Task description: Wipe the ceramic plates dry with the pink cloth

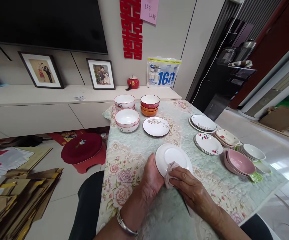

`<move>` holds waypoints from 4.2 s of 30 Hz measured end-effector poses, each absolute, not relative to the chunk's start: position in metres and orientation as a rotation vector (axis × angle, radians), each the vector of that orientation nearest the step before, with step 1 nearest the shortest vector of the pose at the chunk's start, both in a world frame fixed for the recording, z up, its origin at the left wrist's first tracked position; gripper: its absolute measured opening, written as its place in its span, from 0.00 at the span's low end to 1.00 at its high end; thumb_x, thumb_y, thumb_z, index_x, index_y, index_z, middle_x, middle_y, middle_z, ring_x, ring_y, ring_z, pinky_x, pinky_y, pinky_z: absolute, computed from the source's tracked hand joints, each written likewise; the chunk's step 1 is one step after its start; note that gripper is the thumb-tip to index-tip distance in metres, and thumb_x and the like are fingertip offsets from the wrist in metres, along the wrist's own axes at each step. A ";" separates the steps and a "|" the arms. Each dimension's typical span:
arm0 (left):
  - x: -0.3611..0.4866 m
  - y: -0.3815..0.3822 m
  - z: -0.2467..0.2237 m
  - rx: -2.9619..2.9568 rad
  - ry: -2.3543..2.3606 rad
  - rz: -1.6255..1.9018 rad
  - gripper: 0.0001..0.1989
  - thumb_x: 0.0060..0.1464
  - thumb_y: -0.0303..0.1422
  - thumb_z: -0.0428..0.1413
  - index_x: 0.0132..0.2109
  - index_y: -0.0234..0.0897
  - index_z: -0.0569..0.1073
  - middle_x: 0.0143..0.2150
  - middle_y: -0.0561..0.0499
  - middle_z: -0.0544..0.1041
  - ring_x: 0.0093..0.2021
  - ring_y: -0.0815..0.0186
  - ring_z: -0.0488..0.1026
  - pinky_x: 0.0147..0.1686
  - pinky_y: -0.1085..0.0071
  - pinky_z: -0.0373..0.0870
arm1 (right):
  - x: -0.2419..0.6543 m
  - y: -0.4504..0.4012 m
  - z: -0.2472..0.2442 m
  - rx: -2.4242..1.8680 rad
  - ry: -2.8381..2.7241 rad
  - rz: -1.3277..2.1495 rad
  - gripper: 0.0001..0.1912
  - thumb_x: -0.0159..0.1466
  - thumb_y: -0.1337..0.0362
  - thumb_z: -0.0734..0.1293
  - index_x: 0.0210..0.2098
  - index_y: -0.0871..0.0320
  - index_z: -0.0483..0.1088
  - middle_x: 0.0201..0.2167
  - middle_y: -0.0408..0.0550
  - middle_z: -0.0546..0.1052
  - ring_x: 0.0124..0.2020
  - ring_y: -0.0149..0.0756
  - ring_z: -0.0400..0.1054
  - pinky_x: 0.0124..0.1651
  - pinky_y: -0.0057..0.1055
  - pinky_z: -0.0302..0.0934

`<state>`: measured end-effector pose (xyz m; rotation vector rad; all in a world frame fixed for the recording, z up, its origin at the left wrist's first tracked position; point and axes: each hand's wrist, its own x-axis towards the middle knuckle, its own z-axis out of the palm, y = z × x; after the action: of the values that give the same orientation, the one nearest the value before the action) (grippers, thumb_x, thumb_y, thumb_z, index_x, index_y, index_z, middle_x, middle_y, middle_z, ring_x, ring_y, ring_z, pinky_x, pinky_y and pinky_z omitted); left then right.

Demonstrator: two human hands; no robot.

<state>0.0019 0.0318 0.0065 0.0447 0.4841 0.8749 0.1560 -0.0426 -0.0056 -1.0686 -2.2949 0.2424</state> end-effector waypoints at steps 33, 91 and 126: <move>0.008 0.028 -0.011 0.084 0.684 1.063 0.17 0.60 0.26 0.50 0.56 0.28 0.69 0.39 0.41 0.81 0.46 0.57 0.77 0.50 0.60 0.71 | 0.178 0.015 -0.029 -1.702 -1.754 0.163 0.21 0.70 0.55 0.54 0.56 0.55 0.67 0.54 0.54 0.73 0.56 0.45 0.66 0.58 0.45 0.62; 0.007 0.025 -0.006 0.166 0.716 1.029 0.20 0.61 0.28 0.49 0.59 0.29 0.65 0.43 0.40 0.80 0.47 0.56 0.77 0.51 0.59 0.70 | 0.145 -0.043 -0.048 -1.764 -1.806 -0.117 0.34 0.70 0.58 0.55 0.70 0.60 0.38 0.68 0.62 0.51 0.69 0.52 0.45 0.64 0.57 0.52; 0.005 0.024 -0.009 0.202 0.754 0.981 0.23 0.56 0.26 0.55 0.59 0.29 0.66 0.44 0.40 0.81 0.42 0.58 0.78 0.49 0.60 0.71 | 0.186 -0.055 -0.028 -1.712 -1.710 0.212 0.06 0.67 0.65 0.58 0.34 0.54 0.65 0.39 0.49 0.72 0.42 0.40 0.67 0.43 0.36 0.63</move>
<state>0.0051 0.0242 -0.0090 0.2021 0.7539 0.9807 0.1865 -0.0553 -0.0276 -1.7122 -1.7096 0.2123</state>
